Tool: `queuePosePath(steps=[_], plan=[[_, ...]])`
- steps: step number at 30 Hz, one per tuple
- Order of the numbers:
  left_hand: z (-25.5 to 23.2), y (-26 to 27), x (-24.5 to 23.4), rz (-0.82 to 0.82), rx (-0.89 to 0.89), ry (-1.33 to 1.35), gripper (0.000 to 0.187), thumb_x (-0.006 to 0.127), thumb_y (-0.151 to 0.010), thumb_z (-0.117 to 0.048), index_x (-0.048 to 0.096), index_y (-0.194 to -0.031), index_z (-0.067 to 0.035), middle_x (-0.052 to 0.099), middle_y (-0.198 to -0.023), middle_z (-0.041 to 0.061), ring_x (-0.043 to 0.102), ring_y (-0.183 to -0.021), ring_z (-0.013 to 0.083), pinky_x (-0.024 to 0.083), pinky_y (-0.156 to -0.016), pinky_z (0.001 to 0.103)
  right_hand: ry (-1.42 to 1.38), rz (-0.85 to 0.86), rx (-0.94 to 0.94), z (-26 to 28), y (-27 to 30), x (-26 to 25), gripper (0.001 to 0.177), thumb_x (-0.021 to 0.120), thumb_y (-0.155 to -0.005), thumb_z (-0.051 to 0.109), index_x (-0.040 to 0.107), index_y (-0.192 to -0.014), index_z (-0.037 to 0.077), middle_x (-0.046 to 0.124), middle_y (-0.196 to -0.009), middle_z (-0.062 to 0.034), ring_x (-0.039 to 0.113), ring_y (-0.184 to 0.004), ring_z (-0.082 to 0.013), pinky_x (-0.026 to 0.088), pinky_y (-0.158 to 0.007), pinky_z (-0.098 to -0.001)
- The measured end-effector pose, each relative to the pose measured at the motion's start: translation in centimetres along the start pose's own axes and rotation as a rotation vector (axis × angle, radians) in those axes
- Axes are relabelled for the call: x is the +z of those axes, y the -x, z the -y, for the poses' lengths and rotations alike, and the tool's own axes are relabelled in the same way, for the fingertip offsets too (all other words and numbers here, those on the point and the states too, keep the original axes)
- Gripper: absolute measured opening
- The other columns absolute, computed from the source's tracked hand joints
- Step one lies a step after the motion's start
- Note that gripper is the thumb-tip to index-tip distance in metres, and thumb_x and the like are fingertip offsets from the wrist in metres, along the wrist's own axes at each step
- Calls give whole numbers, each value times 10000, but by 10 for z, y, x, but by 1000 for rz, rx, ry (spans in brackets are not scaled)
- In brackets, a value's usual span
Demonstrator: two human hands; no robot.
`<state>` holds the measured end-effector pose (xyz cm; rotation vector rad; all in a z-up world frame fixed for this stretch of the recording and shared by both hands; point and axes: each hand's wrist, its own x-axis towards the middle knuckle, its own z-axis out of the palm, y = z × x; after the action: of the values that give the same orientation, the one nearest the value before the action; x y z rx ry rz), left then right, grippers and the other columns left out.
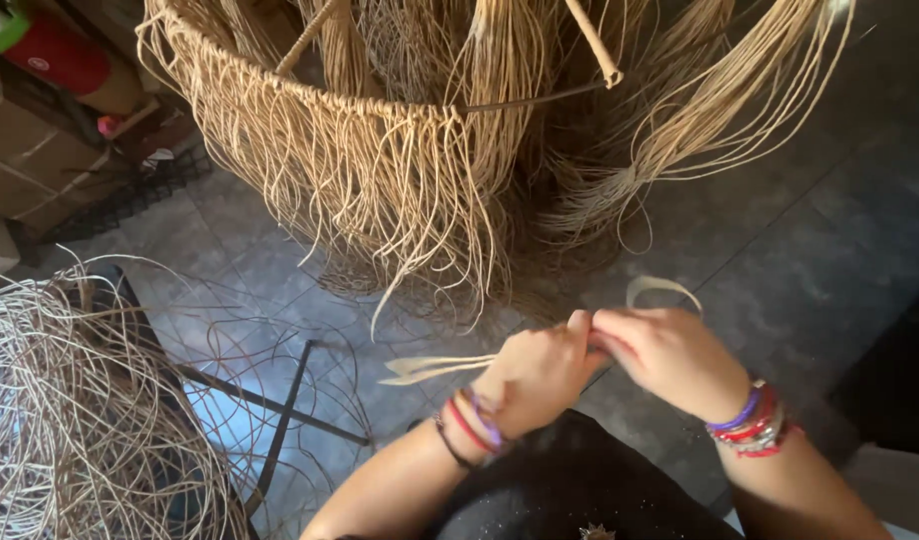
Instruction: Weaving natural straw fibers onto a large circular frame
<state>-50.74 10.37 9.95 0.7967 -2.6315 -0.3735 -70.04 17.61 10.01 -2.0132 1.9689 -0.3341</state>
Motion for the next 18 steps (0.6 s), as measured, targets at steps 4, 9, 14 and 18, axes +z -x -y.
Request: queuePosePath(steps=[4,9,14,18], plan=[[38,13,19,60,21,-315,292,494,-1055,-447,573,-883,-225,547,-542,-135,606,-402,101,451,-344,308,-62,15,18,-24,-2,-24,195,625,-944,294,759,-1050,200,803,-828,-5,758,-741,-212,601,-685,-383],[97,29,-13,344,-560,-36,274,439,-1006,-268,630,-1201,-293,774,-857,72,753,-777,392,582,-653,549,2,93,166,-35,-17,-34,185,570,-981,343,705,-904,244,754,-681,76,739,-631,-175,501,-643,-357],[60,-15,-60,95,-49,388,896,859,-780,-303,418,-1482,37,539,-1475,240,575,-1293,395,437,-1083,471,49,19,-174,15,-57,-10,204,654,-963,272,610,-788,176,685,-612,-18,661,-523,-217,459,-504,-440],[69,-7,-16,77,-76,261,418,521,-1043,-368,475,-1282,-27,686,-665,99,684,-514,330,513,-411,481,-34,1,-273,16,-75,-16,252,626,-949,142,516,-722,124,606,-618,-30,603,-513,-206,370,-522,-427]])
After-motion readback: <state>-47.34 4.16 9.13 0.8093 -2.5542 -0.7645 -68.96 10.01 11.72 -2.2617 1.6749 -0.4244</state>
